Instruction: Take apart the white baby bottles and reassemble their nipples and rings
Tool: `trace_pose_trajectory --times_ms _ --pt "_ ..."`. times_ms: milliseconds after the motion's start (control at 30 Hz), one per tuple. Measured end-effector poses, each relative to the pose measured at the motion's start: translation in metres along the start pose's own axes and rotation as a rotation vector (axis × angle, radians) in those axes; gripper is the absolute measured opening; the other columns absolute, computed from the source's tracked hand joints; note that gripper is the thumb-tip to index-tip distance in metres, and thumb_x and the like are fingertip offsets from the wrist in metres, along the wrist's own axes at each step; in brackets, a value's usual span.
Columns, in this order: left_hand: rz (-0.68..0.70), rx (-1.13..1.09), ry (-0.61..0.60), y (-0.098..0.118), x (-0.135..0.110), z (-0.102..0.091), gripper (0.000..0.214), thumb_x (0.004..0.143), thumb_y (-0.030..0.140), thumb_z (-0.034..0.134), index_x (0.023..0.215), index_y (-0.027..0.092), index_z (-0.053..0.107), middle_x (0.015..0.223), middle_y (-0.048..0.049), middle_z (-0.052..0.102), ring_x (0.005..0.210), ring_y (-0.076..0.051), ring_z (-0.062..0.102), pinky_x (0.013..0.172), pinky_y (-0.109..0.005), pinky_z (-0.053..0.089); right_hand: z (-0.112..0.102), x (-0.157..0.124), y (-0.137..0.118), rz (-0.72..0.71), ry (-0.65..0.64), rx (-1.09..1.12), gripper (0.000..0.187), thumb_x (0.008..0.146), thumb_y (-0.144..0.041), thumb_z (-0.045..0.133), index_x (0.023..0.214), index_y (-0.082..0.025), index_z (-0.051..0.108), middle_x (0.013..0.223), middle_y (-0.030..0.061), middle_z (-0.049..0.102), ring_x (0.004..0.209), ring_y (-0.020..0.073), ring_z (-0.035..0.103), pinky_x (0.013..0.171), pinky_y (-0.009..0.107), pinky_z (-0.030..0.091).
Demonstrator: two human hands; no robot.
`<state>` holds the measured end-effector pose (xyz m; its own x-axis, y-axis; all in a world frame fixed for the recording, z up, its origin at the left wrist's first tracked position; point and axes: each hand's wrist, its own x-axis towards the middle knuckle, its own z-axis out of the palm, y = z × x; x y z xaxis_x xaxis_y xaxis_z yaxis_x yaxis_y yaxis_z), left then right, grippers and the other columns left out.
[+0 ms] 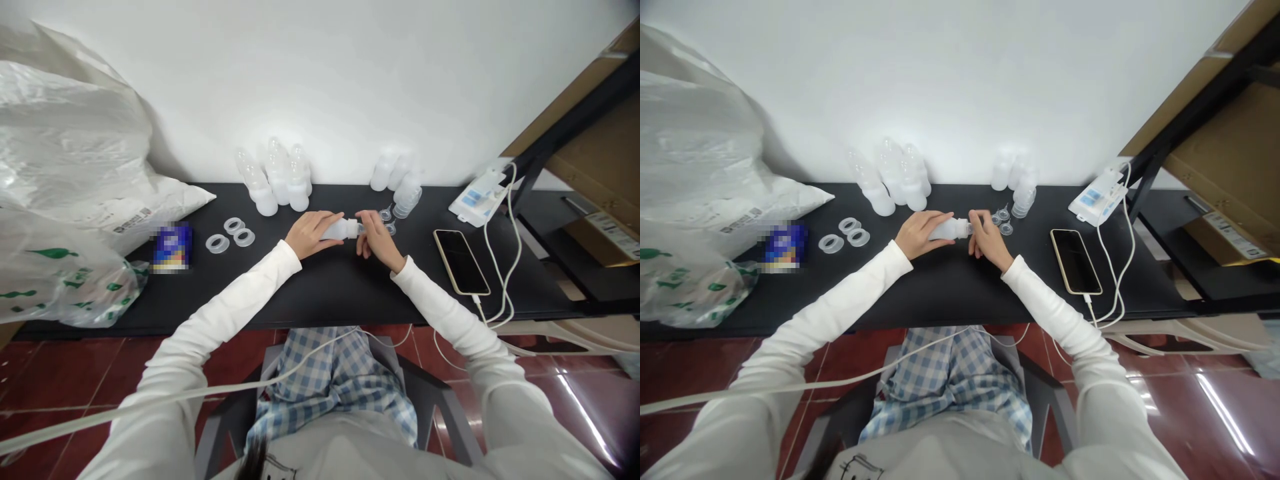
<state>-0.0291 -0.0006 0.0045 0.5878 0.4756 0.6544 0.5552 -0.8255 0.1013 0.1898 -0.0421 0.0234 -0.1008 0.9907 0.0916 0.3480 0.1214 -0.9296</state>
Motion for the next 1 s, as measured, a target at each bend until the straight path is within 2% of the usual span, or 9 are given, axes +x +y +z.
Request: trace_pose_trajectory --times_ms 67,133,233,333,500,633,767,900,1000 --pt "-0.077 -0.039 0.003 -0.002 -0.002 0.001 0.065 0.086 0.059 0.066 0.135 0.016 0.061 0.117 -0.0156 0.071 0.107 -0.026 0.070 0.096 -0.040 0.054 -0.008 0.002 0.004 -0.310 0.086 -0.257 0.068 0.090 -0.075 0.044 0.132 -0.021 0.046 0.087 0.0077 0.071 0.073 0.0220 0.068 0.067 0.037 0.055" --pt "-0.150 -0.119 -0.035 -0.002 -0.003 0.000 0.063 0.086 0.057 0.068 0.135 0.018 0.060 0.122 -0.0138 0.071 0.110 -0.025 0.069 0.099 -0.040 0.054 -0.016 0.007 0.010 -0.600 0.068 -0.519 0.061 0.091 -0.068 0.053 0.132 -0.022 0.052 0.118 0.0155 0.068 0.105 0.0281 0.067 0.088 0.045 0.053" --pt "-0.212 -0.231 -0.133 0.000 -0.004 0.000 0.058 0.086 0.057 0.069 0.132 0.022 0.063 0.124 -0.0083 0.073 0.108 -0.021 0.071 0.098 -0.036 0.055 -0.020 0.011 0.016 -0.769 -0.032 -0.770 0.039 0.098 -0.052 0.050 0.121 -0.023 0.061 0.118 0.0142 0.068 0.105 0.0269 0.065 0.089 0.042 0.050" --pt "-0.178 -0.206 -0.133 0.004 -0.005 0.002 0.060 0.085 0.062 0.067 0.129 0.021 0.066 0.117 -0.0085 0.076 0.099 -0.021 0.073 0.094 -0.034 0.056 -0.011 0.009 0.014 -0.691 0.027 -0.751 0.031 0.100 -0.045 0.045 0.107 -0.021 0.063 0.092 0.0089 0.069 0.082 0.0218 0.063 0.076 0.035 0.048" --pt "-0.038 -0.032 0.008 0.013 -0.003 0.005 0.061 0.089 0.062 0.061 0.130 0.017 0.065 0.114 -0.0140 0.076 0.102 -0.025 0.073 0.092 -0.037 0.055 0.009 -0.001 -0.004 -0.336 0.197 -0.487 0.019 0.096 -0.035 0.044 0.084 -0.023 0.053 0.069 -0.0012 0.057 0.060 0.0156 0.053 0.060 0.028 0.039" --pt "0.045 0.086 0.086 0.015 -0.001 0.007 0.052 0.094 0.055 0.058 0.129 0.017 0.064 0.115 -0.0131 0.076 0.103 -0.024 0.073 0.089 -0.035 0.054 0.011 0.001 -0.010 -0.274 0.203 -0.368 0.016 0.094 -0.035 0.045 0.083 -0.024 0.050 0.063 -0.0048 0.050 0.054 0.0130 0.048 0.058 0.026 0.037" --pt "0.025 0.127 0.067 0.011 -0.003 0.008 0.043 0.097 0.051 0.055 0.123 0.019 0.067 0.118 -0.0119 0.075 0.103 -0.023 0.072 0.091 -0.037 0.051 -0.015 0.016 -0.004 -0.348 0.336 -0.631 0.029 0.098 -0.039 0.042 0.081 -0.022 0.058 0.066 0.0015 0.056 0.065 0.0177 0.054 0.067 0.030 0.041" --pt "-0.084 0.090 0.054 -0.001 -0.009 0.007 0.055 0.092 0.059 0.058 0.124 0.015 0.065 0.117 -0.0152 0.075 0.105 -0.027 0.070 0.090 -0.038 0.050 -0.063 0.033 0.010 -0.389 0.671 -0.886 0.035 0.100 -0.039 0.039 0.107 -0.018 0.067 0.116 0.0172 0.063 0.103 0.0292 0.058 0.090 0.045 0.045" --pt "-0.174 0.062 0.066 -0.008 -0.012 0.009 0.058 0.091 0.060 0.059 0.127 0.015 0.063 0.118 -0.0170 0.073 0.108 -0.029 0.069 0.092 -0.040 0.050 -0.088 0.040 0.026 -0.306 0.713 -0.962 0.041 0.099 -0.045 0.044 0.120 -0.016 0.064 0.128 0.0212 0.056 0.110 0.0332 0.054 0.091 0.051 0.046"
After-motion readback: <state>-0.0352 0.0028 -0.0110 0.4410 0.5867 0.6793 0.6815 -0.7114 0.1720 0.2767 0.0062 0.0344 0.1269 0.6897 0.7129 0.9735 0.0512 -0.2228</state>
